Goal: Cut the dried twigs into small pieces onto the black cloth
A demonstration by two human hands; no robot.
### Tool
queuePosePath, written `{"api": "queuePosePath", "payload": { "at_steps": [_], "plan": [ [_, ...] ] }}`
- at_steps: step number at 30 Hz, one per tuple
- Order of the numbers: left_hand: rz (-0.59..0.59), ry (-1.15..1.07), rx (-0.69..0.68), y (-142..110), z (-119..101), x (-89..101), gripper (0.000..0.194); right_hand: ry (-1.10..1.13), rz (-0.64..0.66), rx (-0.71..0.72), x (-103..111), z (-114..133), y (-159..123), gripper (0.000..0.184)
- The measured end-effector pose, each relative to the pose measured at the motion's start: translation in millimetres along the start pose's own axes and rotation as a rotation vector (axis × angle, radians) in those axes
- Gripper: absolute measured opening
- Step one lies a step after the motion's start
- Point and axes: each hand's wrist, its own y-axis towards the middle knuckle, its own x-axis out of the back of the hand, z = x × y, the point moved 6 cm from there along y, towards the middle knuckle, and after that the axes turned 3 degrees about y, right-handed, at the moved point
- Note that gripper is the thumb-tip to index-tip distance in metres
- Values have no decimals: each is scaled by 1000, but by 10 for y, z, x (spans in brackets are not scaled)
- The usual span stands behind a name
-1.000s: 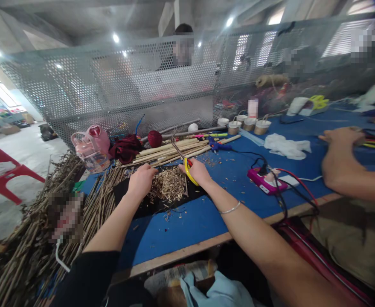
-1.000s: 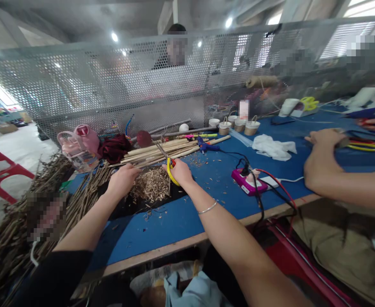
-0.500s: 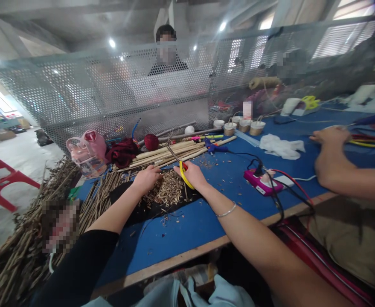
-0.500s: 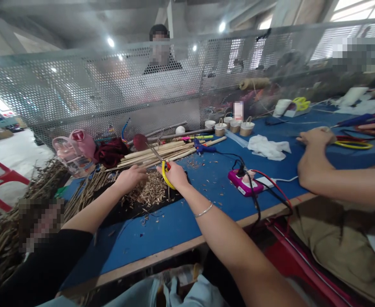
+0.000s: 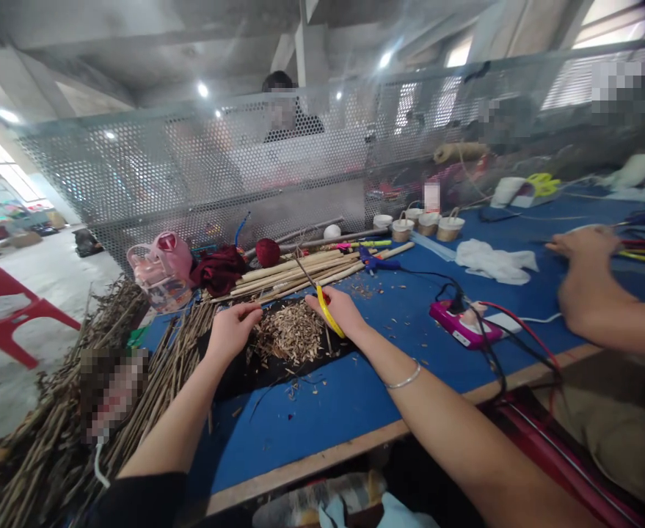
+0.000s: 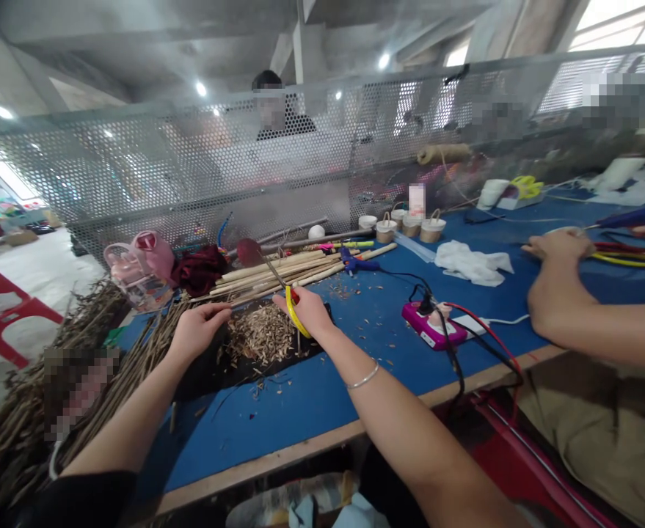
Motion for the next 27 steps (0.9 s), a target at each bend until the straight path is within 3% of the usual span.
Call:
{"api": "queuePosePath", "payload": {
  "at_steps": [3,7,14,19,24,27],
  "plan": [
    [3,-374,280,-187,221,-113,45,-39,156,32,-18,103,-62,39],
    [61,-626,376,-370,279,-284,50,-117,340,62,0,237,-176,44],
    [72,-494,276,-435,186,-241,45,-112,524,-11,-4,284,-232,57],
    [140,-555,339,-443,234,-281,38,-85,710,29,-7,444,-265,71],
    [300,-621,453,-495,291,-375,30,-117,823,-223,-18,393,-410,79],
    [385,-634,498,-531,291,-421,27,-124,850,-258,-40,364,-489,77]
  ]
}}
